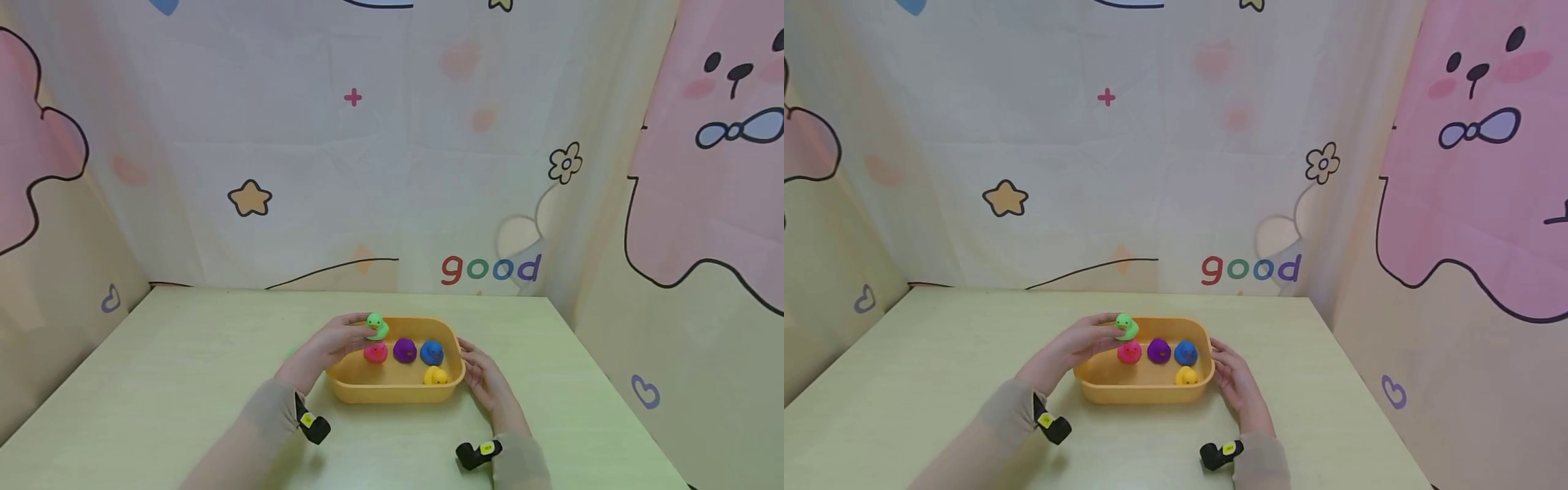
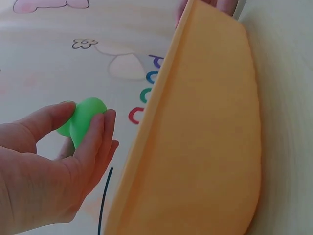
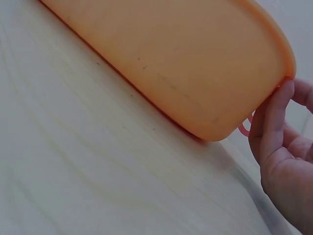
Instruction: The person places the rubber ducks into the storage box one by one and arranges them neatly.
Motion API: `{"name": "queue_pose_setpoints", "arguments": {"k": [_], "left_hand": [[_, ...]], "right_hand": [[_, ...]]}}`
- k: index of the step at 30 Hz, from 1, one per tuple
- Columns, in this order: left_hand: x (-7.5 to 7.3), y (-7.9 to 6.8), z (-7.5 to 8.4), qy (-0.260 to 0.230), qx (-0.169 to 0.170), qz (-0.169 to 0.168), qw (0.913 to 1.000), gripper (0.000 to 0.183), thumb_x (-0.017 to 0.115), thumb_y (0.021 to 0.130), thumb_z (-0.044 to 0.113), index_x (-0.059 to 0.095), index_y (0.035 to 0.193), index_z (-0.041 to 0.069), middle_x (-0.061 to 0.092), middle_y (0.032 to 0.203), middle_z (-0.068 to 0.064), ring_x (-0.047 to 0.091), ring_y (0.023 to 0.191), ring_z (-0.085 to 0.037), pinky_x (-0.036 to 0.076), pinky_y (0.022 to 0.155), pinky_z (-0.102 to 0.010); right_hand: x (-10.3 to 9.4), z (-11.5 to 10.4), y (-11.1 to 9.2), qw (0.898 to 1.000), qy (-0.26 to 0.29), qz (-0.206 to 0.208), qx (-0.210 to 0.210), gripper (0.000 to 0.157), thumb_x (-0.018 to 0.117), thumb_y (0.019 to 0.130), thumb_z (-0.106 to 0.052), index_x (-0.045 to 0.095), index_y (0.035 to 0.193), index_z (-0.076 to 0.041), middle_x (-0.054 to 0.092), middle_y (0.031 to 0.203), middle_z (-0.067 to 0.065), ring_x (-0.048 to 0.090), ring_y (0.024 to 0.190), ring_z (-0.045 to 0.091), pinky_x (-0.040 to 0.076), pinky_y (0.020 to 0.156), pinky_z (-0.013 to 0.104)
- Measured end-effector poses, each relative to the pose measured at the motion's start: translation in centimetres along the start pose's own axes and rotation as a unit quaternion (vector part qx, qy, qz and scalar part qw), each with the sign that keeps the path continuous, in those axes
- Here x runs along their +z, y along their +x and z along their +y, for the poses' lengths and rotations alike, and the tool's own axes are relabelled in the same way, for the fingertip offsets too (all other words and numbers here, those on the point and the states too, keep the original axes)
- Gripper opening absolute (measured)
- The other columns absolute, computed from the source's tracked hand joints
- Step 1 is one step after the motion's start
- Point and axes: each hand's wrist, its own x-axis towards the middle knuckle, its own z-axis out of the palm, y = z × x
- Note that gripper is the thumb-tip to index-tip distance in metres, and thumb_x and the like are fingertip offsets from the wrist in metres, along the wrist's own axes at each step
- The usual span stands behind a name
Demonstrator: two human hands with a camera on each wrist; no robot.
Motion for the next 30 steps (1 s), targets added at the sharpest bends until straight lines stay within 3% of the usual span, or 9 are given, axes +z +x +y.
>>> {"name": "queue_pose_setpoints", "arguments": {"k": [5, 9, 14, 18, 24, 27, 30], "left_hand": [[2.0, 1.0, -0.7, -0.004, -0.009, -0.001, 1.0000, 0.054, 0.054, 0.094, -0.004, 0.035, 0.143, -0.013, 0.065, 0.109, -0.010, 0.067, 0.089, -0.010, 0.051, 0.100, -0.035], [3.5, 1.6, -1.5, 0.012, -0.033, 0.024, 0.9991, 0.051, 0.059, 0.092, -0.005, 0.042, 0.139, -0.012, 0.064, 0.117, -0.019, 0.067, 0.089, -0.013, 0.056, 0.090, -0.029], [4.8, 1.7, -2.4, 0.040, -0.054, 0.025, 0.9974, 0.051, 0.063, 0.089, -0.005, 0.046, 0.136, -0.011, 0.061, 0.121, -0.023, 0.067, 0.103, -0.030, 0.051, 0.100, -0.042], [5.6, 1.5, -2.6, 0.091, -0.054, 0.021, 0.9941, 0.049, 0.066, 0.088, -0.003, 0.049, 0.133, -0.010, 0.059, 0.120, -0.021, 0.065, 0.103, -0.030, 0.050, 0.101, -0.045], [6.4, 1.0, -2.6, 0.198, -0.054, 0.031, 0.9782, 0.047, 0.074, 0.084, 0.005, 0.057, 0.126, -0.005, 0.059, 0.121, -0.017, 0.060, 0.086, -0.018, 0.057, 0.079, -0.030], [6.8, 1.0, -2.7, 0.227, -0.059, 0.037, 0.9714, 0.046, 0.077, 0.081, 0.006, 0.059, 0.122, -0.004, 0.061, 0.113, -0.015, 0.051, 0.070, -0.015, 0.051, 0.061, -0.022], [7.0, 1.5, -3.1, 0.249, -0.064, 0.039, 0.9656, 0.043, 0.079, 0.078, 0.005, 0.062, 0.117, -0.002, 0.061, 0.107, -0.014, 0.048, 0.070, -0.014, 0.046, 0.060, -0.021]], "right_hand": [[-0.5, 0.4, 0.5, 1.000, 0.011, 0.007, 0.002, 0.054, 0.042, 0.101, -0.003, 0.024, 0.152, 0.003, 0.068, 0.101, -0.005, 0.067, 0.084, 0.003, 0.054, 0.072, 0.013], [-1.0, 1.2, 1.2, 0.999, 0.019, 0.025, -0.010, 0.050, 0.042, 0.101, -0.003, 0.030, 0.149, 0.003, 0.068, 0.099, -0.003, 0.067, 0.082, 0.004, 0.054, 0.070, 0.013], [-1.3, 1.5, 1.3, 1.000, -0.002, 0.014, -0.020, 0.052, 0.043, 0.101, -0.005, 0.027, 0.150, 0.005, 0.069, 0.101, -0.006, 0.067, 0.082, 0.002, 0.053, 0.071, 0.012], [-1.2, 1.3, 1.3, 1.000, 0.001, 0.010, -0.018, 0.053, 0.042, 0.102, -0.004, 0.026, 0.151, 0.005, 0.069, 0.099, -0.006, 0.067, 0.080, 0.002, 0.053, 0.070, 0.012], [-1.0, 1.1, 1.3, 1.000, 0.015, 0.008, -0.004, 0.053, 0.042, 0.102, -0.004, 0.025, 0.152, 0.003, 0.070, 0.098, -0.006, 0.067, 0.079, 0.001, 0.053, 0.069, 0.011], [-1.0, 1.1, 1.3, 1.000, 0.017, 0.009, -0.004, 0.053, 0.041, 0.102, -0.004, 0.025, 0.152, 0.003, 0.070, 0.097, -0.005, 0.067, 0.080, 0.002, 0.053, 0.068, 0.011], [-1.0, 1.1, 1.2, 1.000, 0.019, 0.011, -0.007, 0.052, 0.041, 0.101, -0.003, 0.026, 0.151, 0.003, 0.070, 0.097, -0.005, 0.067, 0.080, 0.002, 0.053, 0.067, 0.011]]}}
